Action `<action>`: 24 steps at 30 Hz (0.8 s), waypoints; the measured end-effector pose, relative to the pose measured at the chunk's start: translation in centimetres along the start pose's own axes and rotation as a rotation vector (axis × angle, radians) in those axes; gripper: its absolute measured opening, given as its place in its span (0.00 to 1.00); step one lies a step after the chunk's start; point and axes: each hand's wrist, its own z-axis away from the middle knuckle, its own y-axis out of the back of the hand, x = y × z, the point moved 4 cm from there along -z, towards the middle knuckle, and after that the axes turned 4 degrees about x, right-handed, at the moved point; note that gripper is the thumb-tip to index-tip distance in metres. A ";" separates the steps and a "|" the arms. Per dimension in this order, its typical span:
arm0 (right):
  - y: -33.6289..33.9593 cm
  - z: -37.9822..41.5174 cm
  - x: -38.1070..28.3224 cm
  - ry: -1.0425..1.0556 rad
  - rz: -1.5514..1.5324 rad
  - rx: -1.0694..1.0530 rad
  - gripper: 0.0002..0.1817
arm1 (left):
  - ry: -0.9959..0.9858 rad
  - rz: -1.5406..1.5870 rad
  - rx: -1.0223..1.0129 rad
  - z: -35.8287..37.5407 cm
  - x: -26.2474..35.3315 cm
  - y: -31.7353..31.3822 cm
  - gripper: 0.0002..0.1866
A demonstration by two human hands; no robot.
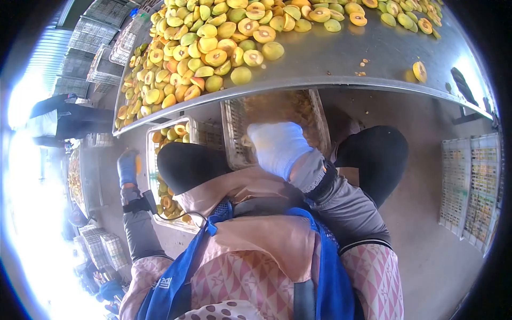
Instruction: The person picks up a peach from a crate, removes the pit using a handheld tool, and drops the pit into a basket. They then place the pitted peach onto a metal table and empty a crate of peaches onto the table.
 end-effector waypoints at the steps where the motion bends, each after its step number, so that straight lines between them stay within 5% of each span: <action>1: -0.1 -0.1 -0.1 0.009 -0.008 0.013 0.15 | -0.041 -0.102 -0.037 0.0 -0.7 -0.4 0.13; 3: -0.1 -0.2 0.0 0.018 -0.016 0.034 0.15 | -0.015 -0.127 0.014 -0.9 8.8 0.1 0.13; 5: 0.3 -0.4 0.0 0.032 -0.046 0.090 0.16 | 0.005 0.278 0.035 -2.8 17.3 -1.0 0.12; 7: 0.9 -0.7 0.0 0.025 -0.069 0.143 0.17 | -0.009 0.360 -0.102 -4.8 25.3 -2.7 0.11; 11: 1.7 -0.9 0.8 -0.013 -0.112 0.256 0.20 | -0.792 0.119 -0.071 -8.4 34.8 -12.2 0.16; 14: 2.3 -0.7 1.6 -0.064 -0.135 0.281 0.22 | -0.417 -0.012 -0.372 -8.9 40.9 -14.8 0.23; 20: 3.1 -0.7 2.4 -0.207 -0.244 0.348 0.23 | -0.368 0.083 -0.483 -10.1 41.0 -16.4 0.29; 24: 3.5 -0.5 3.0 -0.193 -0.428 0.519 0.22 | 0.301 1.478 -0.744 -7.1 38.9 -13.7 0.24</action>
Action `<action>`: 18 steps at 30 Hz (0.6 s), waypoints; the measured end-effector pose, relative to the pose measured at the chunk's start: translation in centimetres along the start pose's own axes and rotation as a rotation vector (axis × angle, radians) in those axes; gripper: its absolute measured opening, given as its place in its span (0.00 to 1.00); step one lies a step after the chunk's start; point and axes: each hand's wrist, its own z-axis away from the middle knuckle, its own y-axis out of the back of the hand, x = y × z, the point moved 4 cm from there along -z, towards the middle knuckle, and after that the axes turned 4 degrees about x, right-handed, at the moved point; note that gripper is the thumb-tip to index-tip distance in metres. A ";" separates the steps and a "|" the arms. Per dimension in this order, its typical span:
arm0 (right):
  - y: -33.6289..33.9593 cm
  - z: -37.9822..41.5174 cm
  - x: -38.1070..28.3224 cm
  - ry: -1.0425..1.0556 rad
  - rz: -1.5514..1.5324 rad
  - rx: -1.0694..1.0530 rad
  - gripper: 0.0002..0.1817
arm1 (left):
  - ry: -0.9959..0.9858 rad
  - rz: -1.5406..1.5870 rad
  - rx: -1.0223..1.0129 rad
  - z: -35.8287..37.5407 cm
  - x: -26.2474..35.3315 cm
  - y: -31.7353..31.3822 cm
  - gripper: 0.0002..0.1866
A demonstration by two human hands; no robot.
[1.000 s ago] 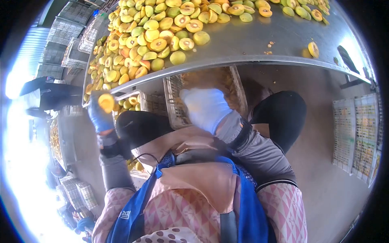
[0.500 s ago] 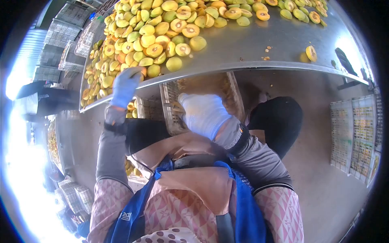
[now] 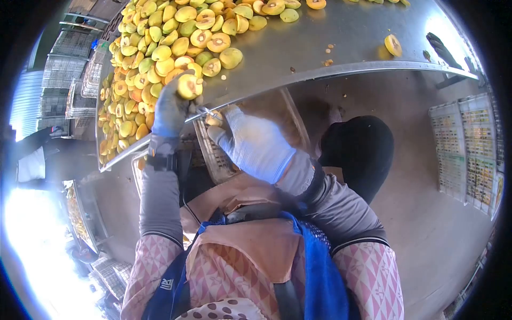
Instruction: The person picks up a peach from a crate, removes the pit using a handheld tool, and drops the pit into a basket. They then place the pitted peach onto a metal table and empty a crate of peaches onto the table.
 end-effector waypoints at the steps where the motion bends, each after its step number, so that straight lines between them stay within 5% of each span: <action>1: -0.2 -0.1 -0.1 -0.014 -0.032 -0.028 0.22 | -0.046 0.019 -0.039 1.5 0.4 -0.5 0.24; 6: -0.7 -0.2 -0.6 -0.038 -0.092 -0.102 0.22 | -0.061 0.327 -0.058 5.3 -0.9 -3.1 0.27; 7: -0.9 -0.2 -0.4 -0.054 -0.111 -0.078 0.22 | -0.061 0.322 0.061 5.8 -1.1 -3.5 0.28; 12: -0.4 -0.7 -0.9 -0.089 -0.078 0.114 0.18 | -0.209 0.198 0.031 8.1 -0.5 -5.4 0.29; 15: 0.3 -1.4 -1.2 0.031 0.114 0.133 0.19 | -0.282 0.081 -0.078 9.5 -0.5 -7.0 0.27; 18: 0.0 -1.3 -0.5 0.187 0.203 0.056 0.20 | -0.157 0.187 -0.109 9.2 -1.2 -5.6 0.30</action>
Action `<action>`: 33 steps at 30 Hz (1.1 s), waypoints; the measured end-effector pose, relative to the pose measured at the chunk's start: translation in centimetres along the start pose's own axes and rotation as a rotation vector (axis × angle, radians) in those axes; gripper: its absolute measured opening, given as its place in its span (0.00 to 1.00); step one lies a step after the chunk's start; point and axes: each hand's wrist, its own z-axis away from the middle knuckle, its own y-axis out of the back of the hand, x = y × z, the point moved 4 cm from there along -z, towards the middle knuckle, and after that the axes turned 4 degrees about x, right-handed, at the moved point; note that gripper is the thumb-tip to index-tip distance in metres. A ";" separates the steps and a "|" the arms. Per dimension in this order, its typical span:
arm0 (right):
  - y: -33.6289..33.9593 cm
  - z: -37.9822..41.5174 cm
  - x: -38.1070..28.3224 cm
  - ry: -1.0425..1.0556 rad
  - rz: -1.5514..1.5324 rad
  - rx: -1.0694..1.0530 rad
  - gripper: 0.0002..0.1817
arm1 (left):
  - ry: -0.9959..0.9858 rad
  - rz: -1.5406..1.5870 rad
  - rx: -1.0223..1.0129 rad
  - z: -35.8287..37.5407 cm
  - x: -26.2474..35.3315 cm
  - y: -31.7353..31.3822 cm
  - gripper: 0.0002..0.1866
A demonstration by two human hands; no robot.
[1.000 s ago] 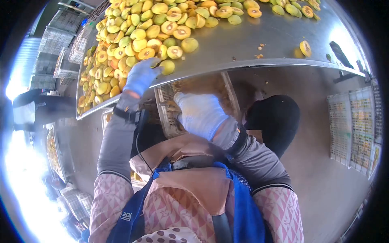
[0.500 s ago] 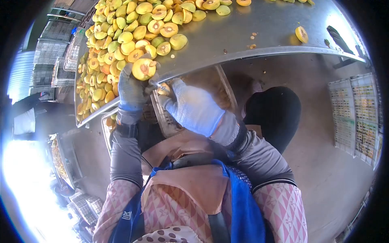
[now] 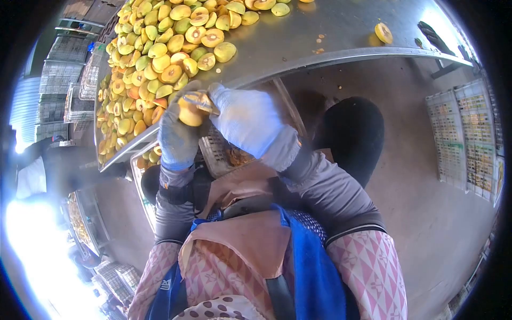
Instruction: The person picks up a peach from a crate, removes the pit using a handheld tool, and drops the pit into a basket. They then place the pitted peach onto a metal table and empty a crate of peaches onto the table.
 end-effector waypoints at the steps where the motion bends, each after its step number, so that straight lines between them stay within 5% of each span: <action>1: -0.2 0.1 0.2 -0.086 0.008 -0.069 0.20 | -0.025 0.132 0.049 0.0 0.4 0.9 0.28; 3: -0.2 0.2 -0.2 -0.257 0.022 -0.210 0.21 | -0.110 0.143 -0.013 0.1 1.2 1.3 0.27; 7: -2.4 0.2 -0.2 -0.312 -0.684 -0.066 0.22 | -0.220 -0.008 0.062 1.3 1.0 -0.8 0.32; 9: -1.6 -0.1 0.1 -0.412 -0.636 -0.031 0.21 | -0.299 0.143 -0.036 1.7 0.1 -2.3 0.34; 12: -0.8 -0.2 0.6 -0.398 -0.505 -0.045 0.21 | -0.509 -1.287 -0.047 1.7 2.4 -1.8 0.31; 14: -2.0 0.2 0.8 -0.304 -0.444 -0.058 0.21 | -0.166 -0.491 0.037 2.1 1.8 -1.7 0.24; 17: -3.1 0.5 0.5 -0.256 -0.420 -0.084 0.22 | 0.063 -0.143 -0.023 1.5 0.8 0.6 0.21; 20: -3.0 0.5 0.0 -0.191 -0.171 -0.128 0.22 | 0.117 0.060 0.210 1.1 -0.8 1.8 0.24; 22: -2.3 0.6 -0.4 -0.201 -0.120 -0.156 0.22 | 0.016 -0.074 0.256 1.6 -0.5 0.6 0.24; 24: -2.5 0.6 -0.4 -0.159 -0.081 -0.152 0.22 | 0.164 0.131 0.184 1.6 -0.5 0.6 0.24; 29: -2.4 1.4 -0.9 0.030 0.007 -0.043 0.23 | 0.106 -0.014 0.063 1.9 -1.5 3.0 0.24; 33: -1.5 0.9 -1.0 -0.240 -0.217 -0.130 0.24 | 0.139 0.298 0.197 0.9 -0.5 2.2 0.27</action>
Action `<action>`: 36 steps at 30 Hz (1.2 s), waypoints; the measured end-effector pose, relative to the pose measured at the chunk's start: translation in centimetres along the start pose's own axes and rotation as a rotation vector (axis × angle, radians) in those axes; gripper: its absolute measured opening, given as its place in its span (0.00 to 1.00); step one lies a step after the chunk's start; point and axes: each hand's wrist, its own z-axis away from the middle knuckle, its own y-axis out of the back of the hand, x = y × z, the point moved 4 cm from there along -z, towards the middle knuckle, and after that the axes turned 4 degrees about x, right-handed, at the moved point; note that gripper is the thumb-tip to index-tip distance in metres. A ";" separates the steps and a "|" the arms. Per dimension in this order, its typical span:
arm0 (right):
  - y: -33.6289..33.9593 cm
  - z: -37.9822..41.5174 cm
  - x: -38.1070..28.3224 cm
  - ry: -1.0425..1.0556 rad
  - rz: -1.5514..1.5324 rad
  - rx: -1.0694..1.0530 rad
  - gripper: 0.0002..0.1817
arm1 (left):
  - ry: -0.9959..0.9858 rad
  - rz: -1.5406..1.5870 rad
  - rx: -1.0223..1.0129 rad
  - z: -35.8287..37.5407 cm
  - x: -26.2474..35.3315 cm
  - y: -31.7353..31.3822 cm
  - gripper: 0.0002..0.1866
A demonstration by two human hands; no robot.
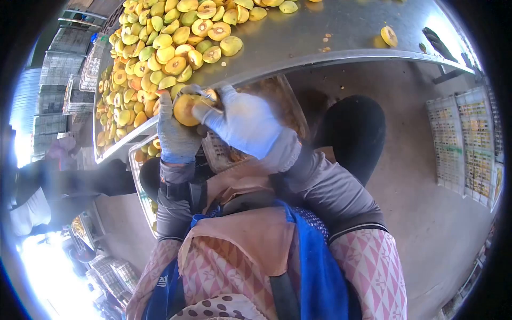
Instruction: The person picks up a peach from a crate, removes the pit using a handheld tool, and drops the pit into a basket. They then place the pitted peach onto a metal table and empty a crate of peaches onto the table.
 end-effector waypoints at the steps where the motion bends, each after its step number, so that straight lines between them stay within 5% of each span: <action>1: 0.2 0.1 0.0 -0.012 -0.062 -0.016 0.24 | -0.076 -0.039 0.027 -0.2 0.2 -0.1 0.28; 7: -1.7 0.9 -0.4 0.013 0.009 -0.038 0.22 | -0.427 -0.205 -0.004 0.4 0.5 -1.2 0.23; 10: -2.3 0.9 -0.4 -0.026 -0.041 -0.010 0.20 | -0.713 -0.615 -0.011 0.7 0.5 -2.0 0.21; 15: -2.5 0.9 -1.1 -0.040 -0.270 -0.041 0.17 | -0.854 -0.666 0.009 1.7 0.1 -3.2 0.18; 17: -2.5 1.0 -1.5 0.154 -0.283 0.048 0.15 | -0.905 -0.674 0.005 1.8 -0.2 -3.0 0.18; 21: -2.5 1.2 -1.4 -0.068 -0.210 -0.046 0.14 | -1.010 -0.781 -0.049 1.5 -0.2 -2.7 0.19; 24: -2.7 1.6 -1.4 -0.028 -0.108 -0.026 0.15 | -1.107 -0.896 -0.018 1.6 0.0 -2.4 0.20; 27: -2.5 1.8 -1.6 0.049 0.047 -0.019 0.18 | -0.958 -0.896 0.142 1.6 -0.4 -0.3 0.19; 31: -2.4 2.0 -1.8 0.085 0.112 -0.069 0.19 | -0.908 -0.941 0.070 1.6 0.2 -1.2 0.18; 34: -2.3 2.2 -1.9 0.161 0.167 -0.081 0.19 | -0.504 -0.355 0.009 0.5 -0.5 0.3 0.17; 36: -2.6 2.3 -1.7 0.224 0.199 -0.055 0.18 | -0.403 -0.285 0.061 0.2 -0.5 0.8 0.17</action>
